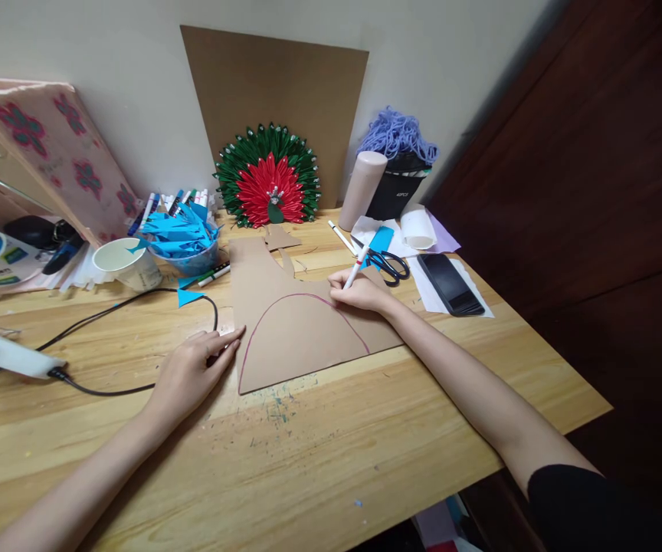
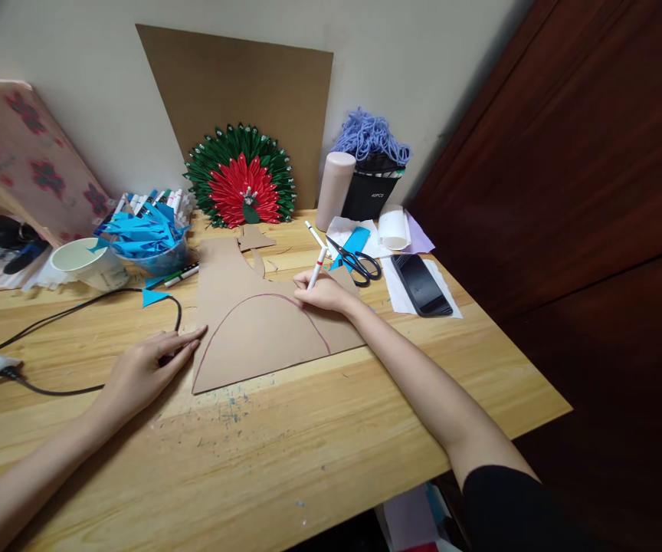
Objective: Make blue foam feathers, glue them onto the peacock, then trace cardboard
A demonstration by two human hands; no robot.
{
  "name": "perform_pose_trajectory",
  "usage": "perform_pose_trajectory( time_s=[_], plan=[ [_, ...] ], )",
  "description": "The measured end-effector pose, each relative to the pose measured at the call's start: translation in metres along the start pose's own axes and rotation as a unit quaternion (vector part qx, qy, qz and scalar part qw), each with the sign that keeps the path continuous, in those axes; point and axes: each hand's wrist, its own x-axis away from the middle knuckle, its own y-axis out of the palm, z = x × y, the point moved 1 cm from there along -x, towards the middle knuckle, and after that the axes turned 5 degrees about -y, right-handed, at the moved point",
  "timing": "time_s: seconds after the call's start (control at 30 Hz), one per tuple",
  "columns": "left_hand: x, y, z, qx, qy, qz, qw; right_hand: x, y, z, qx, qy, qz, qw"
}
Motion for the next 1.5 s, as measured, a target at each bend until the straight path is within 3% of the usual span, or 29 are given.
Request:
perform_pose_trajectory(
  time_s=[0.4, 0.63, 0.87, 1.03, 1.33, 1.5],
  plan=[
    [-0.0002, -0.0011, -0.0005, 0.001, 0.006, -0.004, 1.000, 0.0022, -0.0009, 0.0022, -0.026, -0.014, -0.015, 0.999],
    [-0.0007, -0.0006, 0.0003, 0.005, 0.000, -0.006, 1.000, 0.0039, 0.0039, -0.0044, -0.021, -0.017, 0.063, 0.998],
    [-0.0005, -0.0013, 0.0008, 0.009, 0.003, 0.000, 1.000, 0.0034, 0.0039, 0.0014, -0.025, -0.016, 0.034, 0.999],
    [-0.0001, -0.0020, 0.0014, 0.005, 0.002, -0.003, 1.000, 0.0039, 0.0037, -0.0002, -0.016, -0.022, 0.053, 0.998],
    [0.0002, -0.0016, 0.0015, -0.006, 0.002, -0.011, 1.000, 0.0044, -0.0011, 0.0001, -0.004, -0.018, 0.001, 1.000],
    [0.0002, -0.0014, 0.0011, -0.006, -0.003, -0.011, 1.000, 0.0053, 0.0020, 0.0002, -0.022, -0.013, 0.028, 0.999]
  ],
)
